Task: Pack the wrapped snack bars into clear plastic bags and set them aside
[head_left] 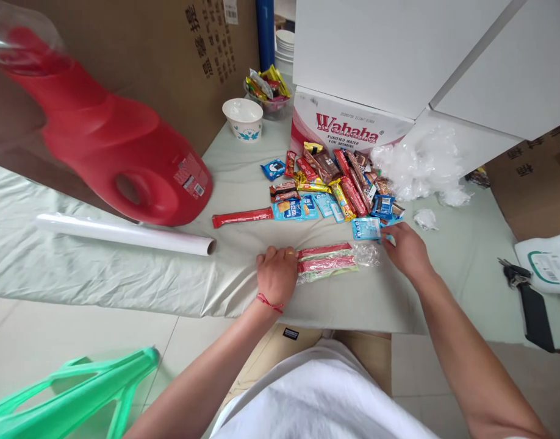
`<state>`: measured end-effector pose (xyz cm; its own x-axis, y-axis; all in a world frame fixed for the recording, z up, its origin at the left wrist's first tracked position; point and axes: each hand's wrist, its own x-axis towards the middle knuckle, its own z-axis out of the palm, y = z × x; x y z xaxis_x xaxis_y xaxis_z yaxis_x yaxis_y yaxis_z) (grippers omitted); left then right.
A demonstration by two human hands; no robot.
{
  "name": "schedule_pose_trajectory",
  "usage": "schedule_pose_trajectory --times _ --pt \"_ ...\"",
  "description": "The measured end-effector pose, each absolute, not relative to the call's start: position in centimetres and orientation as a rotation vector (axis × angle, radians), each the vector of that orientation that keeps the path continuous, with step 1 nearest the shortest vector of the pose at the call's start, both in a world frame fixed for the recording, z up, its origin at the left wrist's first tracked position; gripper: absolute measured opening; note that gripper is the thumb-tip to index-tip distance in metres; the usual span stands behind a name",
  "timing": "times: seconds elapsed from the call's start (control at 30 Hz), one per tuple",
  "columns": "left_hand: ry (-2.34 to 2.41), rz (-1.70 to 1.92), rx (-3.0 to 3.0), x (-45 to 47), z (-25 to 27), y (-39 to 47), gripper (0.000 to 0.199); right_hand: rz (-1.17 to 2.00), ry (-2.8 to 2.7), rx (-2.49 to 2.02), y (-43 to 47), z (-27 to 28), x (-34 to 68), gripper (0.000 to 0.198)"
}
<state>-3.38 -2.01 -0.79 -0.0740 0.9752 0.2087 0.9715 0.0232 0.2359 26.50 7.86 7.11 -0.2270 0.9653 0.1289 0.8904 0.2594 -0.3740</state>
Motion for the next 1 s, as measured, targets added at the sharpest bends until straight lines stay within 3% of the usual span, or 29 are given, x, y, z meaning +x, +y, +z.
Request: schedule_pose_trajectory --times 0.07,0.23,0.57,0.77,0.87,1.0 --pt "2.233 0.493 2.133 -3.4 -0.8 -2.0 0.029 0.128 -2.202 -1.619 5.9 7.3 24.2 0.025" --pt "2.198 0.510 2.078 -3.6 -0.3 -2.1 0.033 0.304 -2.627 -1.023 0.3 5.2 16.9 0.033" --pt "2.063 0.899 1.777 -5.2 0.6 -5.1 0.021 0.279 -2.660 -1.079 0.6 1.9 15.2 0.037" --pt "1.740 1.033 1.115 -3.6 1.8 -3.6 0.025 0.254 -2.654 -1.103 0.3 1.8 14.7 0.036" --pt "1.515 1.086 0.772 -1.9 2.4 -2.0 0.023 0.326 -2.623 -1.137 0.1 1.5 14.4 0.033" --pt "1.456 1.089 0.820 -0.3 2.5 -1.6 0.024 0.540 -2.488 -1.109 0.2 1.3 14.7 0.031"
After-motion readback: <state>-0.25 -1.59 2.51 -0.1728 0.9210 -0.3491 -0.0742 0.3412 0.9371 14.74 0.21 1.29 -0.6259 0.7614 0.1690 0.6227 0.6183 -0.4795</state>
